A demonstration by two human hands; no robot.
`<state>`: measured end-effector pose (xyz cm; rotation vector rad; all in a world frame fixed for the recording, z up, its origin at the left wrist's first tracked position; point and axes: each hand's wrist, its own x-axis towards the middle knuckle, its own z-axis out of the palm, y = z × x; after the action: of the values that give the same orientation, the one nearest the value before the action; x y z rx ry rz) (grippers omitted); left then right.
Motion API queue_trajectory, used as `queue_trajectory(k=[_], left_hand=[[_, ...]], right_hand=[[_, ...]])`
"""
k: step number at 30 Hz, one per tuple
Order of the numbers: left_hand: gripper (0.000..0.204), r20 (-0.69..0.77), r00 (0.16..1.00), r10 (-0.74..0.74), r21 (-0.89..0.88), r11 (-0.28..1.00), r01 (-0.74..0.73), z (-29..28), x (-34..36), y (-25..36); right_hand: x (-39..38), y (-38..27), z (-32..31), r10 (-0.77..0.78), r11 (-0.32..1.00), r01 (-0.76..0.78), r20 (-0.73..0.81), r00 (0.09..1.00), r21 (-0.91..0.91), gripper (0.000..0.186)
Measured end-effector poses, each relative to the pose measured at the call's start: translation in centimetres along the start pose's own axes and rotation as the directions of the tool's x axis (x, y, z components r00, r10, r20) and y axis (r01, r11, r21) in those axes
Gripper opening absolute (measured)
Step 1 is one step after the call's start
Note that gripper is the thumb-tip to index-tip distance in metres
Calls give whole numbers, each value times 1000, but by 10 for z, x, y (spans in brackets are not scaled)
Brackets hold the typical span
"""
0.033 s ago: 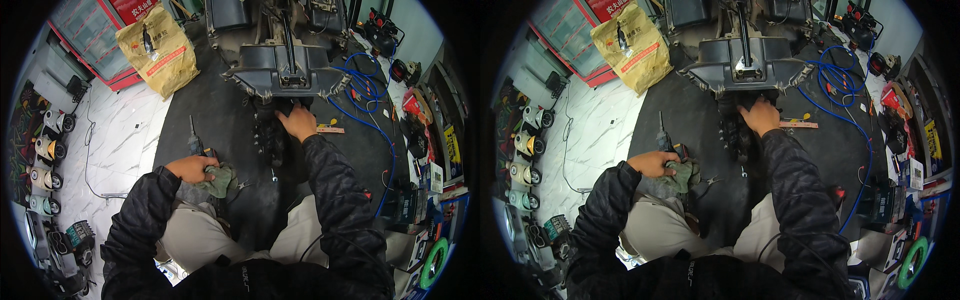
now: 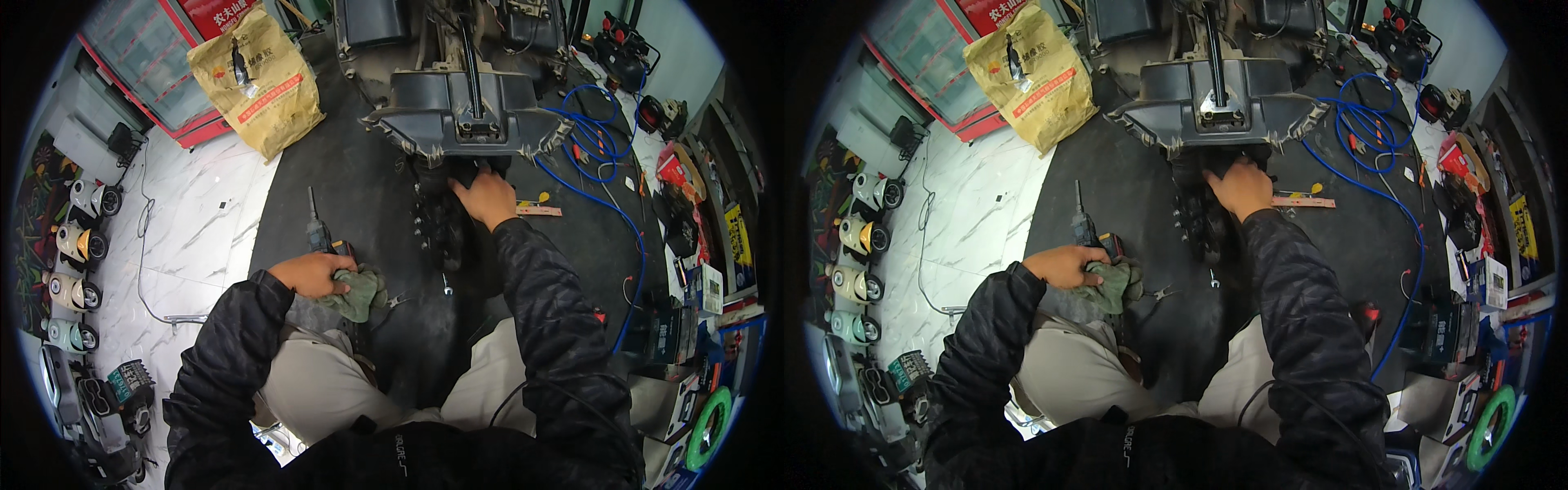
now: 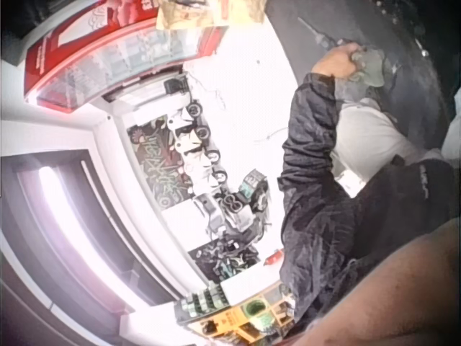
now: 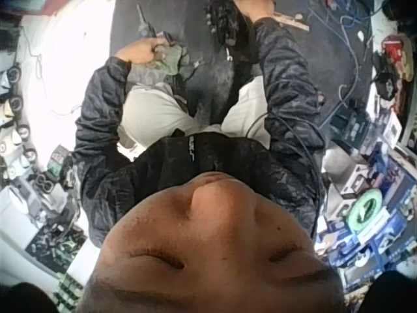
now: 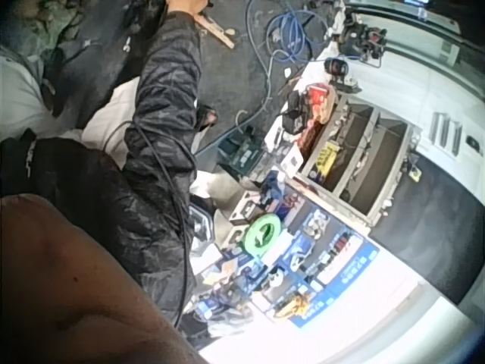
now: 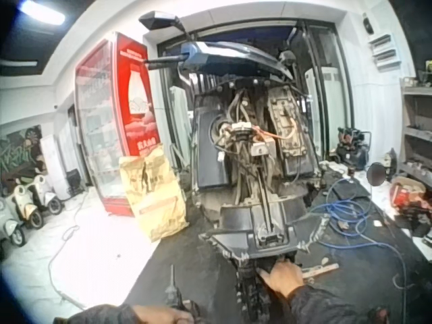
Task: The person works on the rear wheel and brake assembly of a scooter, using a cloth to wipe components and a soldering iron to heat a small metal piece. They manipulate the wheel and brake parts with both hands, then switch to soldering a small component.
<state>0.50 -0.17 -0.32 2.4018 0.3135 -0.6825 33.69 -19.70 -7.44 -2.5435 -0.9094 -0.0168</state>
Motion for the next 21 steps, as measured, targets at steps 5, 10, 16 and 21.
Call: queue_trajectory(k=[5,10,16,21], left_hand=[[39,-4,999,40,54,998,-39,-1,-2,2],[38,83,996,43,64,997,-49,-3,-5,9],[43,47,947,319,187,928,-322,4,1,37],[41,56,936,349,159,922,-353,8,-1,58]], right_hand=[[-18,24,22,31,999,-30,-123,992,16,82],[-219,55,31,435,896,-380,283,855,-229,75],[-293,120,76,576,816,-520,288,765,-251,38],[-272,152,58,497,822,-512,125,859,252,51]])
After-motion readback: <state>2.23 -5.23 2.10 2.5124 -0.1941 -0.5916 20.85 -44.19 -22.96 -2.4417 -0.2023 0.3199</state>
